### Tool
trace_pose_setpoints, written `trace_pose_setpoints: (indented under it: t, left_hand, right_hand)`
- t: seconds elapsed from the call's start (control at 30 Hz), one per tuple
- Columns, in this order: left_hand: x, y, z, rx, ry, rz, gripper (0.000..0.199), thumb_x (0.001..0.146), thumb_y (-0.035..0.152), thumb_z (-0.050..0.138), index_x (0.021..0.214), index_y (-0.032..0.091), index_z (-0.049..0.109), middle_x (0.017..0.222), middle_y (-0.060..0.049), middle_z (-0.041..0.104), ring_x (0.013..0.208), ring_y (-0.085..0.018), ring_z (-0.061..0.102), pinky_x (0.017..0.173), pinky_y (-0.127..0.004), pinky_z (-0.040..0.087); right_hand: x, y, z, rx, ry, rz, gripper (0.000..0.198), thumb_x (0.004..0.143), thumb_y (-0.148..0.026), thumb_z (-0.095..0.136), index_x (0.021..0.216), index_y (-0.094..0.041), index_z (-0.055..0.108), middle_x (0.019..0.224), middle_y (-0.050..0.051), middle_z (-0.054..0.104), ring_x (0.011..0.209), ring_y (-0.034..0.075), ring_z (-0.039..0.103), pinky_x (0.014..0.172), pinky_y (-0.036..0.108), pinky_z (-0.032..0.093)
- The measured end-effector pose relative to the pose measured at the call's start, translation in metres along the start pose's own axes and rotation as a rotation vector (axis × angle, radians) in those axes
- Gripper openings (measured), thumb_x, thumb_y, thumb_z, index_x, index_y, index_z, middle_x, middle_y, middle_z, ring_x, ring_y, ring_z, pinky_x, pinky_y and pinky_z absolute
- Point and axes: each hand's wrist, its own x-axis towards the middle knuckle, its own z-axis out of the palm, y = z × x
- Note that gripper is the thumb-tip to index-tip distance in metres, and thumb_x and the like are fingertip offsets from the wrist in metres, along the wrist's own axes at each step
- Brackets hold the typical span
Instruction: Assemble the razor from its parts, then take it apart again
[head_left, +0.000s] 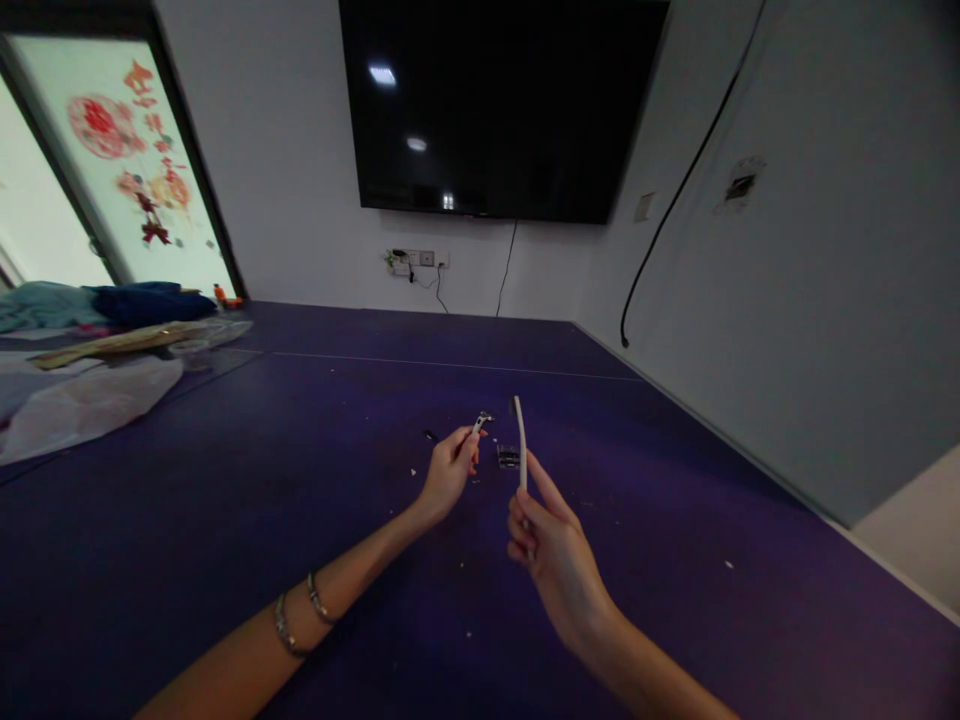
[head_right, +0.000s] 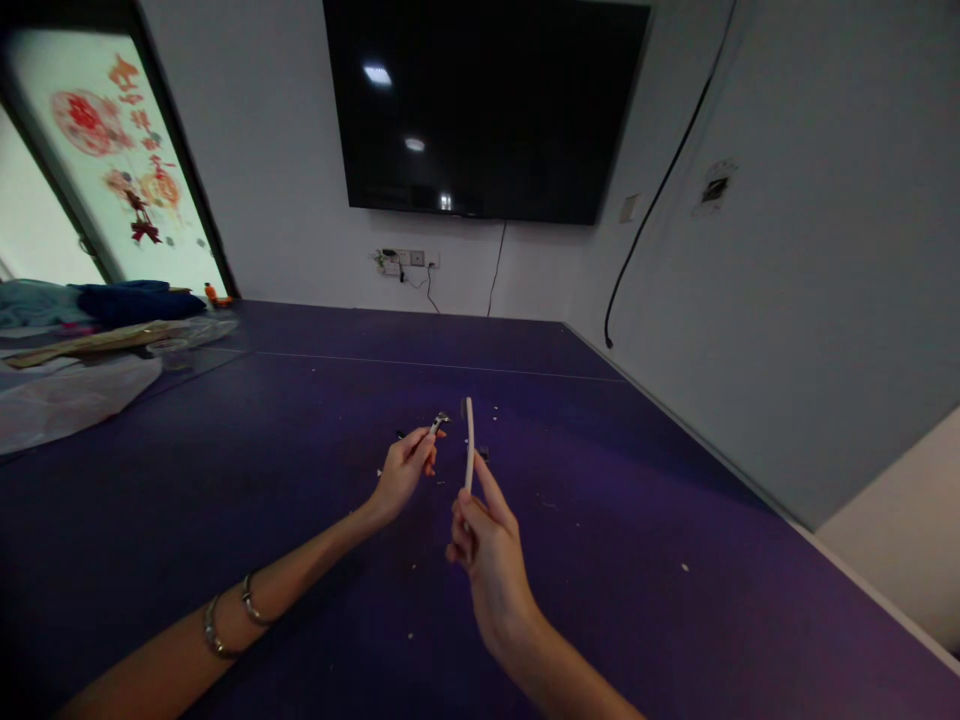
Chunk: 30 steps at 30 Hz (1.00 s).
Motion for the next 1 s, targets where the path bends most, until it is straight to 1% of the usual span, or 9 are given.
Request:
trace_pose_setpoints:
  t: [0.17, 0.23, 0.33, 0.4, 0.5, 0.6, 0.7, 0.87, 1.0]
  left_hand:
    - [0.012, -0.009, -0.004, -0.038, -0.054, -0.096, 0.037, 0.083, 0.048, 0.042, 0.093, 0.016, 0.058, 0.055, 0.007, 0.035, 0.046, -0.008, 0.036, 0.046, -0.02, 0.038]
    - [0.015, -0.01, -0.007, -0.03, -0.092, -0.093, 0.038, 0.083, 0.048, 0.042, 0.094, 0.016, 0.058, 0.053, 0.008, 0.033, 0.046, -0.008, 0.034, 0.045, -0.019, 0.035]
    - [0.016, -0.01, -0.01, -0.008, -0.162, -0.072, 0.034, 0.078, 0.044, 0.053, 0.096, 0.016, 0.059, 0.054, 0.007, 0.037, 0.047, -0.007, 0.035, 0.045, -0.018, 0.03]
    - [0.014, -0.009, -0.011, -0.035, -0.184, -0.095, 0.034, 0.075, 0.04, 0.059, 0.098, 0.015, 0.059, 0.055, 0.007, 0.037, 0.046, -0.006, 0.034, 0.043, -0.018, 0.027]
    - [0.011, -0.008, -0.01, -0.213, -0.209, -0.168, 0.034, 0.077, 0.041, 0.057, 0.101, 0.016, 0.053, 0.054, 0.009, 0.033, 0.041, -0.004, 0.029, 0.039, -0.017, 0.023]
    - [0.009, -0.009, -0.008, -0.38, -0.223, -0.214, 0.029, 0.078, 0.041, 0.057, 0.091, 0.02, 0.044, 0.053, 0.01, 0.033, 0.038, -0.003, 0.024, 0.036, -0.014, 0.019]
    - [0.006, -0.009, -0.005, -0.415, -0.247, -0.233, 0.029, 0.078, 0.04, 0.058, 0.08, 0.021, 0.036, 0.054, 0.01, 0.037, 0.038, -0.002, 0.025, 0.034, -0.013, 0.019]
    - [0.002, -0.005, -0.001, -0.423, -0.322, -0.225, 0.029, 0.079, 0.041, 0.056, 0.079, 0.02, 0.036, 0.056, 0.009, 0.04, 0.038, -0.002, 0.027, 0.033, -0.013, 0.021]
    - [0.0, -0.002, 0.0, -0.451, -0.317, -0.22, 0.028, 0.08, 0.04, 0.057, 0.079, 0.02, 0.037, 0.056, 0.009, 0.04, 0.038, -0.002, 0.026, 0.033, -0.013, 0.021]
  right_hand:
    - [0.051, -0.035, -0.014, -0.109, -0.001, -0.299, 0.05, 0.071, -0.028, 0.065, 0.119, -0.025, 0.056, 0.062, -0.004, 0.048, 0.054, 0.007, 0.039, 0.051, 0.021, 0.031]
    - [0.068, -0.043, -0.024, -0.201, -0.002, -0.363, 0.04, 0.073, -0.037, 0.063, 0.108, -0.018, 0.064, 0.059, -0.003, 0.047, 0.053, 0.008, 0.037, 0.05, 0.022, 0.03]
    - [0.088, -0.047, -0.044, -0.413, 0.015, -0.424, 0.041, 0.074, -0.049, 0.059, 0.084, -0.012, 0.071, 0.053, -0.002, 0.043, 0.05, 0.008, 0.034, 0.049, 0.024, 0.027]
    - [0.098, -0.046, -0.057, -0.57, 0.014, -0.427, 0.043, 0.072, -0.052, 0.059, 0.075, -0.011, 0.072, 0.05, -0.002, 0.042, 0.049, 0.008, 0.034, 0.049, 0.024, 0.026]
    - [0.11, -0.043, -0.073, -0.775, -0.004, -0.375, 0.045, 0.069, -0.055, 0.06, 0.065, -0.012, 0.072, 0.046, -0.002, 0.042, 0.048, 0.009, 0.036, 0.049, 0.025, 0.025]
    - [0.115, -0.039, -0.079, -0.883, 0.024, -0.367, 0.046, 0.067, -0.056, 0.06, 0.061, -0.012, 0.071, 0.044, -0.002, 0.042, 0.047, 0.009, 0.038, 0.048, 0.025, 0.026]
    - [0.115, -0.037, -0.076, -0.915, 0.05, -0.379, 0.047, 0.069, -0.056, 0.058, 0.062, -0.012, 0.071, 0.044, -0.002, 0.043, 0.047, 0.009, 0.039, 0.048, 0.025, 0.027]
    - [0.116, -0.035, -0.075, -0.927, 0.034, -0.375, 0.047, 0.07, -0.057, 0.057, 0.063, -0.013, 0.071, 0.045, -0.001, 0.044, 0.045, 0.009, 0.039, 0.047, 0.024, 0.027]
    - [0.12, -0.032, -0.082, -0.9, 0.043, -0.349, 0.048, 0.068, -0.058, 0.057, 0.062, -0.013, 0.071, 0.043, -0.002, 0.044, 0.044, 0.009, 0.038, 0.046, 0.024, 0.027]
